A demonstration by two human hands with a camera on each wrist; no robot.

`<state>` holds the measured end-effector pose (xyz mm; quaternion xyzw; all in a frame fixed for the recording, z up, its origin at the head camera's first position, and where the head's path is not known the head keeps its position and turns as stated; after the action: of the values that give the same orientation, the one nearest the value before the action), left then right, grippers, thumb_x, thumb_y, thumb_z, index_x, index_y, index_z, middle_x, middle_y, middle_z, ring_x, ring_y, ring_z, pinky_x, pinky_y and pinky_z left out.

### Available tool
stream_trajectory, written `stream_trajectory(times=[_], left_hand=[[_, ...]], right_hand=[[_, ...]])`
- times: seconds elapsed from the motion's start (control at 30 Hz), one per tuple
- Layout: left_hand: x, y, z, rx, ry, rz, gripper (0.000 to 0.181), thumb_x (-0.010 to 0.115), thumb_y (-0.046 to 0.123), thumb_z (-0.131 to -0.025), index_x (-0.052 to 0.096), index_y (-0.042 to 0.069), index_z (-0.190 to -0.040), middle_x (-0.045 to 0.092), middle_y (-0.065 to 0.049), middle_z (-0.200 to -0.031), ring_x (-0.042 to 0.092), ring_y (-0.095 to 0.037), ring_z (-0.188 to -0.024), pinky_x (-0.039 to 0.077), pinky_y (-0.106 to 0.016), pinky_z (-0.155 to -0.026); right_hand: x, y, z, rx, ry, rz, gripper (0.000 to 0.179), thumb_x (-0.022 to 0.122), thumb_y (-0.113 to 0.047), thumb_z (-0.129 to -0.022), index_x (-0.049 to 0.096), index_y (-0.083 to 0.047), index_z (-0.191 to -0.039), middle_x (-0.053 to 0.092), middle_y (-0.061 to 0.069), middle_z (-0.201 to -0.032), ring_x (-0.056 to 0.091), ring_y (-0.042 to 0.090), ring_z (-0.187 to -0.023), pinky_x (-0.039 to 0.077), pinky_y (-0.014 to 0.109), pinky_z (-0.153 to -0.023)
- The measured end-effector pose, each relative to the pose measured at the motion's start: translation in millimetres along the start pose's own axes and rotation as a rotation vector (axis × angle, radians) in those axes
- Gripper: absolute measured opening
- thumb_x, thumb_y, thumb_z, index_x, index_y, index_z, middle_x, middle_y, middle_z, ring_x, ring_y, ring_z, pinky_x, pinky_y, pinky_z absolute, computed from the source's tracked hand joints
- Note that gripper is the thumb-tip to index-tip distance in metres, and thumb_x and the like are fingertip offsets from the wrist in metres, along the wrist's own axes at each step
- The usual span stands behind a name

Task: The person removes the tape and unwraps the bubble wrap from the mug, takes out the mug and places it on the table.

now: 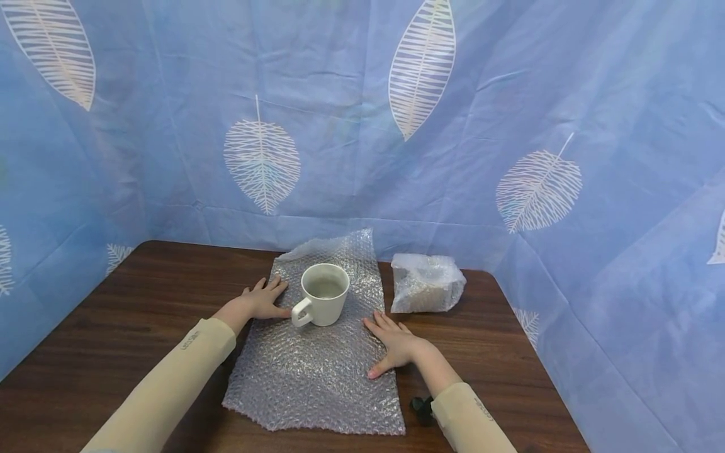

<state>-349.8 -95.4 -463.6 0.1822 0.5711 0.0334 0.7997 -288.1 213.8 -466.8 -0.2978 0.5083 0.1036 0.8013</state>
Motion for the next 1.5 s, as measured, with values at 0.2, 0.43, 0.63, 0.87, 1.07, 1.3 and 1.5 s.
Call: stream_trajectory(times=[0.2,0.43,0.63,0.87,1.07,1.3,1.5], left_hand=[[-2.3,1.2,1.0,0.028,0.007,-0.041,0.087,0.058,0.059,-0.089,0.024,0.010,-0.153,0.012,-0.017,-0.158,0.004,-0.045,-0.141,0.010,-0.067,-0.105],[-7.1,-0.6,4.0,0.076,-0.011,-0.030,0.074,0.058,0.052,-0.091,0.036,0.012,-0.149,0.024,-0.013,-0.155,0.011,-0.043,-0.141,0.011,-0.068,-0.105],[-11.8,2.4,8.9,0.138,-0.022,0.020,0.062,0.058,0.045,-0.094,0.047,0.007,-0.142,0.037,-0.015,-0.149,0.030,-0.039,-0.136,0.017,-0.066,-0.104],[-20.3,9.0,17.7,0.248,0.059,0.120,0.046,0.056,0.032,-0.097,0.056,0.002,-0.133,0.058,-0.015,-0.128,0.057,-0.032,-0.114,0.045,-0.048,-0.093],[-23.6,12.6,27.7,0.280,0.138,0.263,0.037,0.052,0.026,-0.100,0.060,0.003,-0.128,0.066,-0.010,-0.112,0.064,-0.024,-0.095,0.052,-0.041,-0.078],[-20.0,17.6,38.6,0.314,0.121,0.527,0.040,0.051,0.026,-0.101,0.058,-0.004,-0.127,0.066,-0.013,-0.107,0.066,-0.026,-0.082,0.053,-0.039,-0.072],[-17.7,21.9,47.0,0.321,0.080,0.692,0.041,0.049,0.028,-0.102,0.058,-0.004,-0.125,0.067,-0.016,-0.105,0.067,-0.026,-0.080,0.053,-0.043,-0.065]], right_hand=[[1.2,0.4,-0.9,0.007,0.000,-0.007,0.116,0.079,-0.054,-0.069,0.013,-0.013,-0.155,-0.001,0.019,-0.158,0.001,0.036,-0.143,0.008,0.061,-0.109],[1.3,0.7,-0.7,0.006,-0.003,-0.019,0.116,0.078,-0.056,-0.069,0.012,-0.013,-0.155,-0.001,0.018,-0.158,0.000,0.036,-0.143,0.008,0.062,-0.108],[1.0,0.7,-0.6,0.008,-0.003,-0.016,0.117,0.078,-0.055,-0.069,0.012,-0.012,-0.155,-0.001,0.019,-0.158,0.001,0.036,-0.143,0.009,0.062,-0.108],[1.2,0.7,-1.8,0.010,-0.007,-0.016,0.116,0.078,-0.055,-0.069,0.012,-0.013,-0.155,-0.002,0.019,-0.158,0.001,0.036,-0.143,0.008,0.061,-0.109],[1.4,-0.5,-2.1,0.005,-0.007,-0.006,0.116,0.078,-0.055,-0.070,0.012,-0.013,-0.155,-0.002,0.019,-0.158,0.001,0.036,-0.143,0.008,0.061,-0.109],[0.0,-1.3,-2.2,0.011,-0.007,-0.002,0.116,0.078,-0.055,-0.070,0.012,-0.014,-0.155,-0.002,0.018,-0.158,0.001,0.036,-0.143,0.008,0.061,-0.109],[0.4,-0.6,-2.8,0.013,-0.002,-0.002,0.116,0.079,-0.055,-0.069,0.012,-0.013,-0.155,-0.001,0.019,-0.158,0.001,0.036,-0.143,0.009,0.061,-0.109]])
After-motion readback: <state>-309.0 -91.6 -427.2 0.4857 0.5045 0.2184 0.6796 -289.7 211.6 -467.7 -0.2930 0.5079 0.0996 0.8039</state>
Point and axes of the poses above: each hand's wrist, its own z-axis away from the middle knuckle, its own x-axis out of the palm, y = z × x, the point moved 5 cm from there along -z, towards the middle knuckle
